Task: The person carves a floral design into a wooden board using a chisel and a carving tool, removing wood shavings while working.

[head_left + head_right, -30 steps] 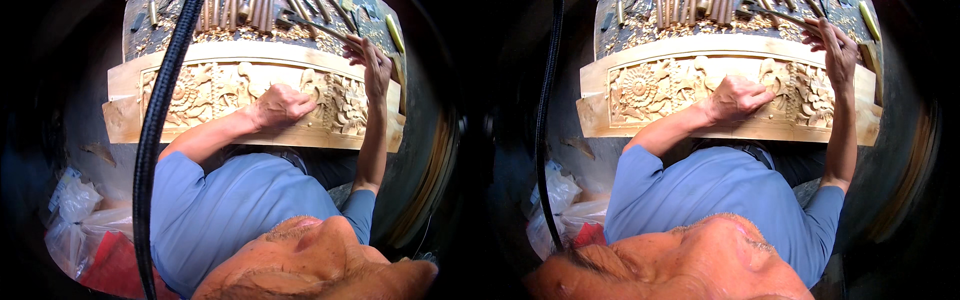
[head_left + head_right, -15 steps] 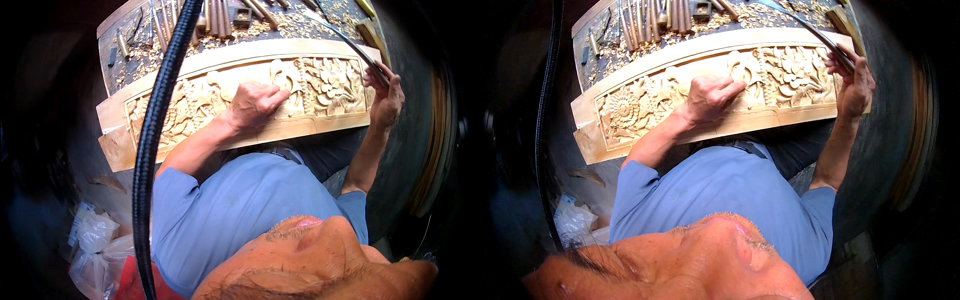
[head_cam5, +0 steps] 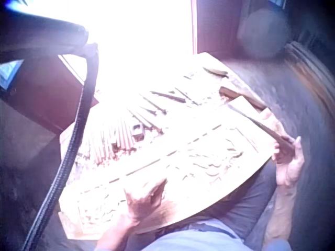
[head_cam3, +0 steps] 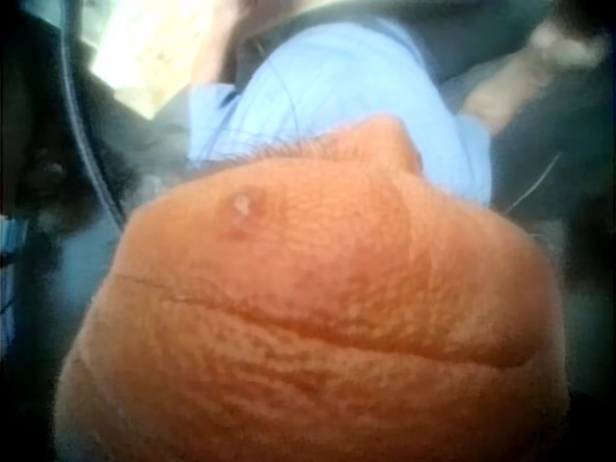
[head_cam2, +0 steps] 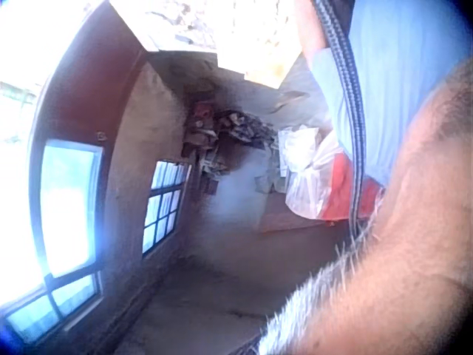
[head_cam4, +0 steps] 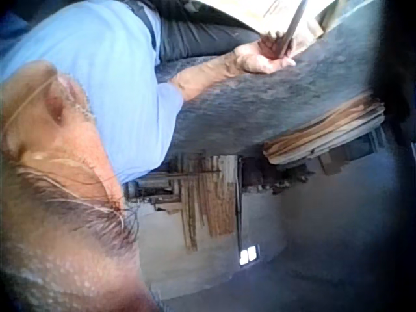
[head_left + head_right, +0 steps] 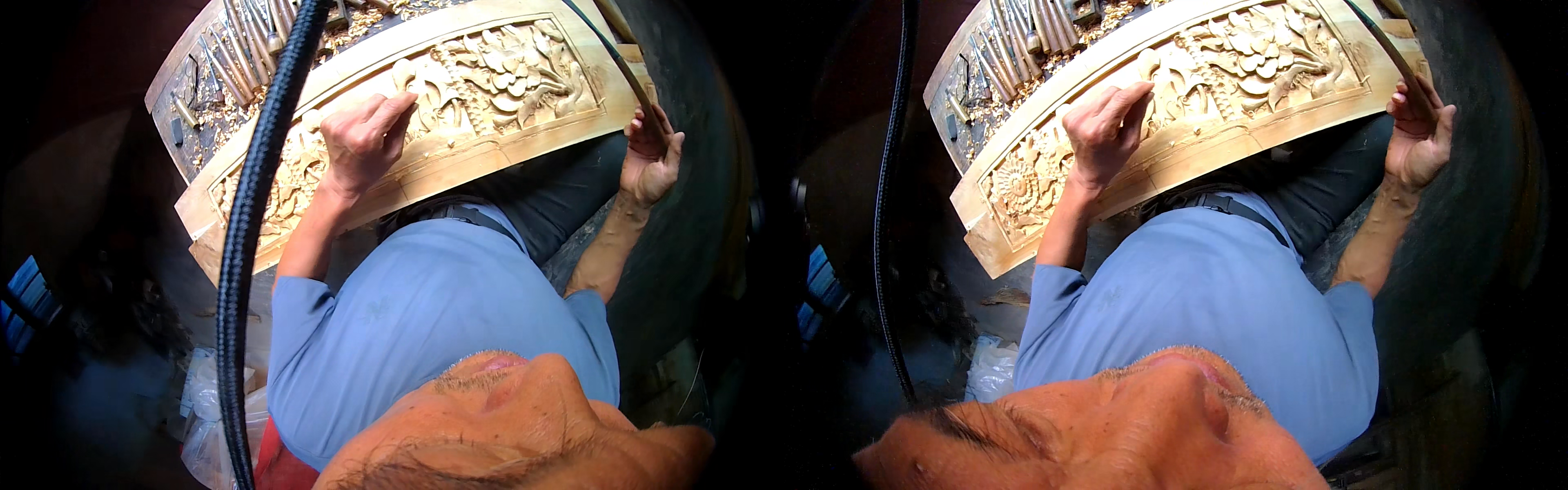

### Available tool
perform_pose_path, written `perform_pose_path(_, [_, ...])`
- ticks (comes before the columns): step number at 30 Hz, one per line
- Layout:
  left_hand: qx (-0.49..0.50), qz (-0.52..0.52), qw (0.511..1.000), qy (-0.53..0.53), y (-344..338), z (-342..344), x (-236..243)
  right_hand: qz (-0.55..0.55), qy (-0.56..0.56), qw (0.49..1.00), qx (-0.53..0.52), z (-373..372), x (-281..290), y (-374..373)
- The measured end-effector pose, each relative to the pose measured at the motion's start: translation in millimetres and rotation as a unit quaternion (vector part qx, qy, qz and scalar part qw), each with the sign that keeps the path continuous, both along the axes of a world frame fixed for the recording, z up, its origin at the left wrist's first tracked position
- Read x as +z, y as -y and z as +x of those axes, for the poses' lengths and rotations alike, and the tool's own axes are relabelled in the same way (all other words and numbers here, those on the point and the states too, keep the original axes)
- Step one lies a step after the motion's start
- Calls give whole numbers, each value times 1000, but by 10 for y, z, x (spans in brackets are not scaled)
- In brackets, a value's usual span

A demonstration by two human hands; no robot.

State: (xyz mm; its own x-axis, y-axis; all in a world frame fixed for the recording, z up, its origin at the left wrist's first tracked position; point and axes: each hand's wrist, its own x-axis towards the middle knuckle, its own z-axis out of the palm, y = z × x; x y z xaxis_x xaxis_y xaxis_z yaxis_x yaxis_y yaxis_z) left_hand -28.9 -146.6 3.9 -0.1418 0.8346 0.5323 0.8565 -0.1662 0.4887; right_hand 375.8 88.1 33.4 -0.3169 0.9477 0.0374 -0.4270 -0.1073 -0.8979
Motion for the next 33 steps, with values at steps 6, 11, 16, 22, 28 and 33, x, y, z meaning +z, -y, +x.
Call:
perform_pose_path(6, [9,-4,999,-38,32,230,147,-7,-31,999,-17,173,-127,113])
perform_pose_path(11, [-34,-57,998,12,26,759,9,-28,-32,998,-47,152,-191,176])
perform_pose_path(16, [-172,-42,983,52,26,1118,-31,-49,-25,996,-65,119,-246,302])
perform_pose_path(22, [-196,-15,980,-33,-268,1402,-104,-49,-14,997,-58,185,-410,585])
perform_pose_path(28, [-228,38,972,-50,-477,1519,-208,-34,-148,988,-40,490,-546,642])
perform_pose_path(33, [-309,36,950,-27,-223,1699,-313,-13,-125,992,30,387,-455,696])
